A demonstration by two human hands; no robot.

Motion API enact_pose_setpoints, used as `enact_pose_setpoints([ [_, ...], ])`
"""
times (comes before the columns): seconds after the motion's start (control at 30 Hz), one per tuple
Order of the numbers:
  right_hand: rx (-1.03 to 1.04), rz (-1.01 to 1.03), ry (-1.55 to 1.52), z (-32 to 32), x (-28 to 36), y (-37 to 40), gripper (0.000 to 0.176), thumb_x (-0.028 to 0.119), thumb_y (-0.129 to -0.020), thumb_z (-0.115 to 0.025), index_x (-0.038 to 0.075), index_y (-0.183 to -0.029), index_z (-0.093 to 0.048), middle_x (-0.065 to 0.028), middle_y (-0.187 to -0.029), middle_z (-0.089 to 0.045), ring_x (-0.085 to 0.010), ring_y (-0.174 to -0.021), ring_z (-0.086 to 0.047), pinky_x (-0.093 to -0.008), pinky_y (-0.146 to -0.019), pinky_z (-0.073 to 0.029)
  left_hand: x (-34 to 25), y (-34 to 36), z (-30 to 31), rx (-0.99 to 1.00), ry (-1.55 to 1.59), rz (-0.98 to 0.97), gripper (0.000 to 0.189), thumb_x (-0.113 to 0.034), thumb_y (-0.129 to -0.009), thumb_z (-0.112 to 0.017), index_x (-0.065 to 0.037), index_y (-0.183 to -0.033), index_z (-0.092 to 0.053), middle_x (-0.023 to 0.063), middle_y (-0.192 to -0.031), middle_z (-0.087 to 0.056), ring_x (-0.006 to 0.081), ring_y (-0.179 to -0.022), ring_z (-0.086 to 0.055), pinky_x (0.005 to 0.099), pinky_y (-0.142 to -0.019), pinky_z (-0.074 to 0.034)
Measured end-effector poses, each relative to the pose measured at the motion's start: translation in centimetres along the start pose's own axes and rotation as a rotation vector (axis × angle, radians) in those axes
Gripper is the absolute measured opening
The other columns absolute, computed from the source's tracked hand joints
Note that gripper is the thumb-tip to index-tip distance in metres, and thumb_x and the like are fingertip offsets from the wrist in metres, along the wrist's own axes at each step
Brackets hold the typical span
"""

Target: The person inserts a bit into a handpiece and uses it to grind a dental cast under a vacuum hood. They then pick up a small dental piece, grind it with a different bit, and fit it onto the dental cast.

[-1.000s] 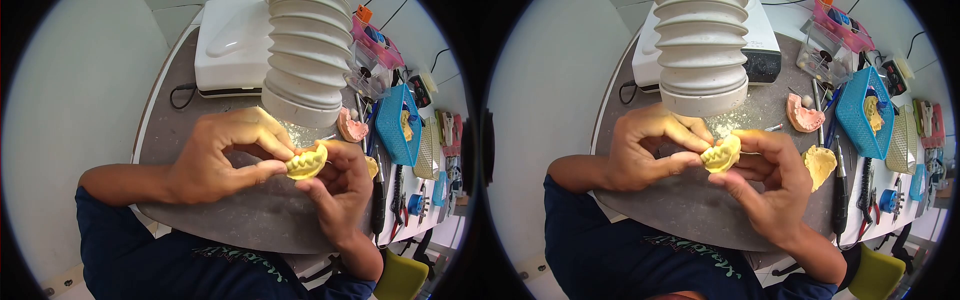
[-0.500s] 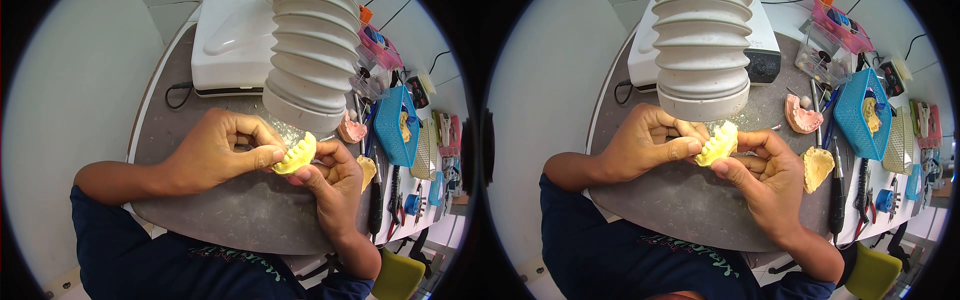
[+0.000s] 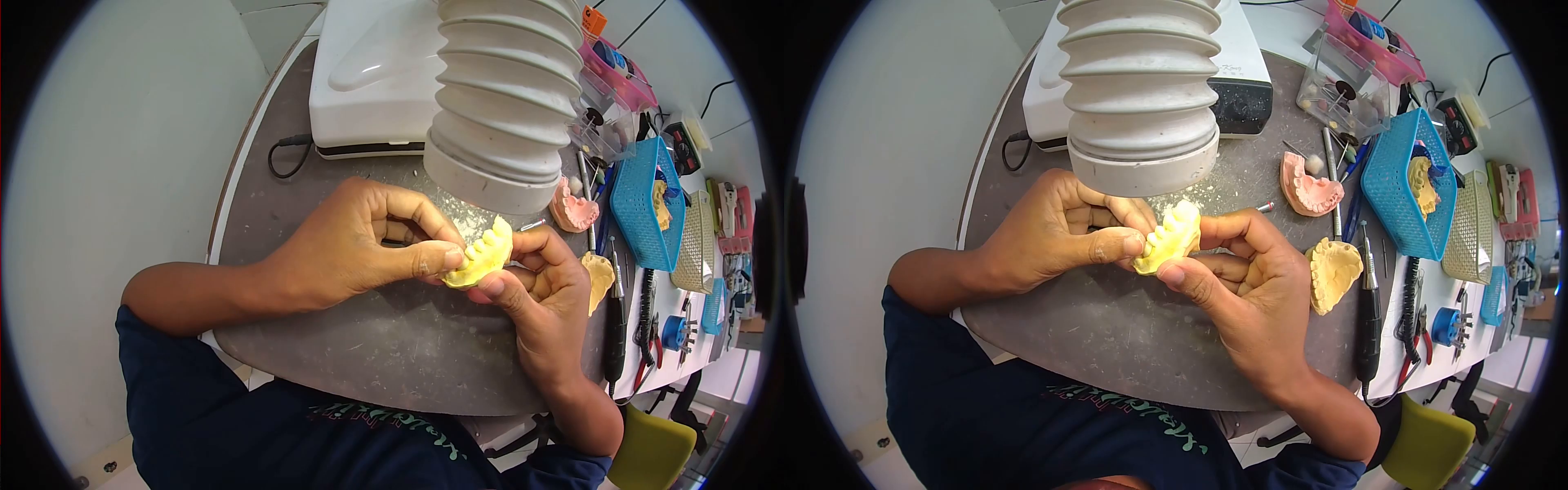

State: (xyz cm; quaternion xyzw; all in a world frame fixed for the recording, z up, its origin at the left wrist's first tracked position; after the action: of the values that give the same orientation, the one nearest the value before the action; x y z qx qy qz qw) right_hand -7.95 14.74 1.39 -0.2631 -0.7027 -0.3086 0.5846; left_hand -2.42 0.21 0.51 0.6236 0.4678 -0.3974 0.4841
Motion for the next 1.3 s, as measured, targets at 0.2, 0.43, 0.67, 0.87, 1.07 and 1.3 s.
enact_pose_setpoints([
  [0.2, -0.003, 0.001, -0.049, -0.15, -0.11, -0.07, 0.027, 0.000, -0.084, -0.067, -0.008, -0.106, -0.052, -0.0175, -0.099, -0.065, -0.0191, -0.090, -0.067, -0.0248, -0.079, -0.056, 0.09, 0.03, 0.04, 0.009, 0.015, 0.018, 0.017, -0.009, -0.086, -0.067, 0.004, -0.095, -0.064, 0.0097, -0.098, -0.063, 0.0131, -0.088, -0.062, 0.0242, -0.077, -0.053],
  [0.43, 0.009, -0.019, -0.041, -0.27, 0.10, 0.04, 0.027, -0.001, -0.085, -0.066, -0.008, -0.107, -0.052, -0.0199, -0.099, -0.065, -0.0209, -0.091, -0.067, -0.0253, -0.078, -0.057, -0.19, 0.15, -0.10, 0.016, -0.026, 0.019, 0.019, -0.011, -0.085, -0.069, 0.004, -0.095, -0.065, 0.0089, -0.098, -0.063, 0.0115, -0.085, -0.060, 0.0239, -0.077, -0.052],
  [0.67, 0.006, -0.019, -0.047, -0.28, 0.12, -0.01, 0.027, 0.000, -0.084, -0.067, -0.008, -0.106, -0.052, -0.0189, -0.099, -0.065, -0.0203, -0.092, -0.067, -0.0252, -0.078, -0.056, -0.05, 0.09, -0.11, 0.016, -0.024, 0.019, 0.018, -0.011, -0.085, -0.069, 0.004, -0.095, -0.065, 0.0085, -0.098, -0.063, 0.0109, -0.084, -0.060, 0.0233, -0.077, -0.051],
  [0.87, 0.001, -0.025, -0.030, -0.17, 0.08, 0.05, 0.028, 0.001, -0.084, -0.068, -0.007, -0.106, -0.052, -0.0180, -0.100, -0.064, -0.0199, -0.092, -0.066, -0.0255, -0.079, -0.056, -0.11, 0.13, -0.06, 0.008, -0.034, 0.009, 0.017, -0.011, -0.085, -0.068, 0.004, -0.094, -0.064, 0.0084, -0.096, -0.063, 0.0107, -0.083, -0.059, 0.0236, -0.075, -0.051],
  [1.07, 0.001, -0.010, -0.013, -0.15, 0.08, 0.08, 0.029, 0.001, -0.084, -0.069, -0.008, -0.106, -0.053, -0.0178, -0.100, -0.065, -0.0196, -0.091, -0.067, -0.0255, -0.079, -0.056, -0.14, 0.20, -0.07, 0.013, -0.051, 0.002, 0.014, -0.009, -0.085, -0.068, 0.003, -0.092, -0.063, 0.0076, -0.095, -0.062, 0.0107, -0.084, -0.059, 0.0237, -0.076, -0.051],
  [1.3, -0.015, 0.003, 0.054, -0.23, 0.21, 0.19, 0.029, 0.003, -0.084, -0.066, -0.007, -0.109, -0.054, -0.0149, -0.097, -0.065, -0.0165, -0.082, -0.065, -0.0255, -0.073, -0.054, -0.23, 0.27, -0.19, 0.025, -0.042, 0.003, 0.013, -0.007, -0.085, -0.067, 0.002, -0.092, -0.062, 0.0077, -0.096, -0.061, 0.0111, -0.085, -0.059, 0.0236, -0.077, -0.051],
])
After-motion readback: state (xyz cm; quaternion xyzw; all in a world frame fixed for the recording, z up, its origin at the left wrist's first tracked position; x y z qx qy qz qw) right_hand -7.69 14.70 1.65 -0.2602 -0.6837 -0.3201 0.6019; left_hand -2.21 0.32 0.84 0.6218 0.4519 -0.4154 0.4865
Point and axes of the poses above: each hand's wrist, its own y-axis away from the middle knuckle, its own z-axis out of the back of the hand, x = y × z, the point moved 7 cm from there along -y, towards the middle knuckle
